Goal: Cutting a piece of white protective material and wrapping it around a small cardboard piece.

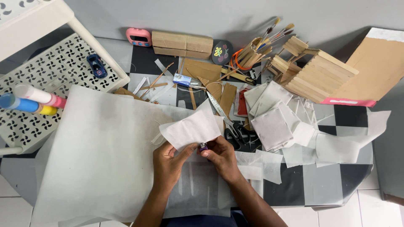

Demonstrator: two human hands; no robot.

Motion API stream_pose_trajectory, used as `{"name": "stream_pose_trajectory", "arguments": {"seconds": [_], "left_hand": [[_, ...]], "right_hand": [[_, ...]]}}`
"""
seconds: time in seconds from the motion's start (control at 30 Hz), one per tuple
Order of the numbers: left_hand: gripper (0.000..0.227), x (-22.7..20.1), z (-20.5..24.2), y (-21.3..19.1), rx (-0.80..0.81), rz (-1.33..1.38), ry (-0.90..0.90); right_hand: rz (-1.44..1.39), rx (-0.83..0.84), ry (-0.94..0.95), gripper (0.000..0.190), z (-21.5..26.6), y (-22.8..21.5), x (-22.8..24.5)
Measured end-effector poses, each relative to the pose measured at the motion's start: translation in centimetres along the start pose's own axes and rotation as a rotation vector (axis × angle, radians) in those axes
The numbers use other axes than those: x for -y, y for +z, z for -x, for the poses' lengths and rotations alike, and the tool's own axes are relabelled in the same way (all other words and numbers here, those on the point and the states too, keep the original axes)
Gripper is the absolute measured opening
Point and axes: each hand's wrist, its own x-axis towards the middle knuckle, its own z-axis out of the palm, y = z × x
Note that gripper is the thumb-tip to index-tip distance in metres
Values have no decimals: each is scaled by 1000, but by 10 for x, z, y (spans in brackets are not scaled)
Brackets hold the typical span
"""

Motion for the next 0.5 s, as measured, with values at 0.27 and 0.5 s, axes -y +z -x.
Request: {"name": "stream_pose_trajectory", "arguments": {"seconds": [0.27, 0.5], "left_hand": [[22, -2, 1, 3, -27, -3, 38], [25, 17, 0, 1, 20, 84, 14]], "right_hand": [[17, -13, 5, 26, 1, -1, -3], [90, -83, 7, 22, 1, 7, 9]]}}
